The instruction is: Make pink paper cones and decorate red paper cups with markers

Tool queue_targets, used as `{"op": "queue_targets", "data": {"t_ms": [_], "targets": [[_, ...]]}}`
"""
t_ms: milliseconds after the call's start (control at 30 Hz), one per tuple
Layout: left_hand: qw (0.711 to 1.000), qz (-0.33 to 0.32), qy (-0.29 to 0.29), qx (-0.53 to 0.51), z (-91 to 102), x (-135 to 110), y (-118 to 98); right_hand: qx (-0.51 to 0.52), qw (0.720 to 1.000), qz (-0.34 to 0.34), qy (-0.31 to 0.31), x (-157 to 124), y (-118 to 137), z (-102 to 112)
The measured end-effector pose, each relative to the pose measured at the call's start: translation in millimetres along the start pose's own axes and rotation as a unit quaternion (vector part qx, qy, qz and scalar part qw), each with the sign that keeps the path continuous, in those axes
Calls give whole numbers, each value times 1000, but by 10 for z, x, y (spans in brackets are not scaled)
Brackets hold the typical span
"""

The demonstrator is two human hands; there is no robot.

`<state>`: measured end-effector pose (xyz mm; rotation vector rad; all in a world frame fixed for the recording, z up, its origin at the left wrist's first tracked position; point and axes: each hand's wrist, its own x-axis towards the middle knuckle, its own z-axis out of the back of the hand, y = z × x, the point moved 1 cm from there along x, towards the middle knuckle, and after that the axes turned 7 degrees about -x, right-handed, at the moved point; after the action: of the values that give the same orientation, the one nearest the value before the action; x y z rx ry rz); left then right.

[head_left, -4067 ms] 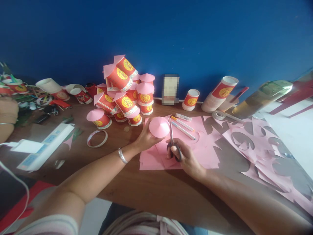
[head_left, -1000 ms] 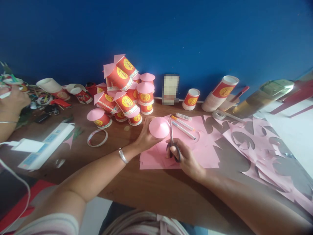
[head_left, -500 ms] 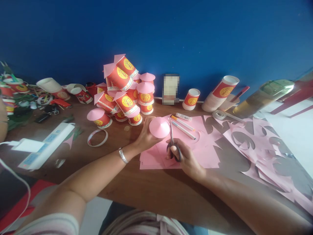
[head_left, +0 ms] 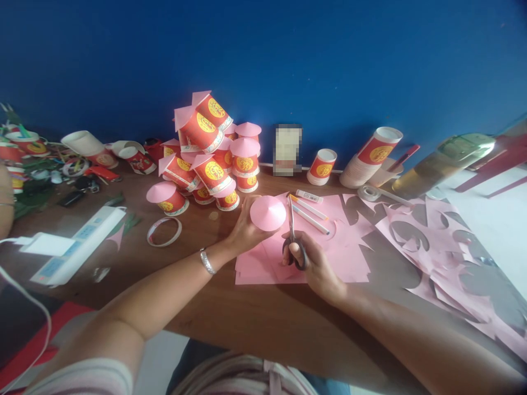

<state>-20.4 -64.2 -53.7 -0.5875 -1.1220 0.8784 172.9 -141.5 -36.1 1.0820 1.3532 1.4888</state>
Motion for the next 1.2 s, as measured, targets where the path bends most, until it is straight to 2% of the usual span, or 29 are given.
{"op": "queue_targets", "data": {"t_ms": [233,400,500,600,700,767,967,1200], "targets": [[998,39,-9,-38,24,66,-93,-31,999,19,-12,20,55,54],[997,46,31,-47,51,70,-142,-37,999,6,-34,60,58,79],[993,47,43,-100,49,53,-134,-37,999,-11,-32,82,39,86],[974,88,61,-200,36,50,-167,-39,999,-22,-8,92,27,86],[940,141,112,-290,11,62,-241,-48,998,-31,10,96,30,85],[927,160,142,-309,-7,67,-267,-56,997,-41,20,97,31,84],[952,156,124,-234,-23,51,-158,-63,996,-50,36,87,2,64],[985,95,81,-118,7,40,-90,-25,998,-48,35,53,21,45]]}}
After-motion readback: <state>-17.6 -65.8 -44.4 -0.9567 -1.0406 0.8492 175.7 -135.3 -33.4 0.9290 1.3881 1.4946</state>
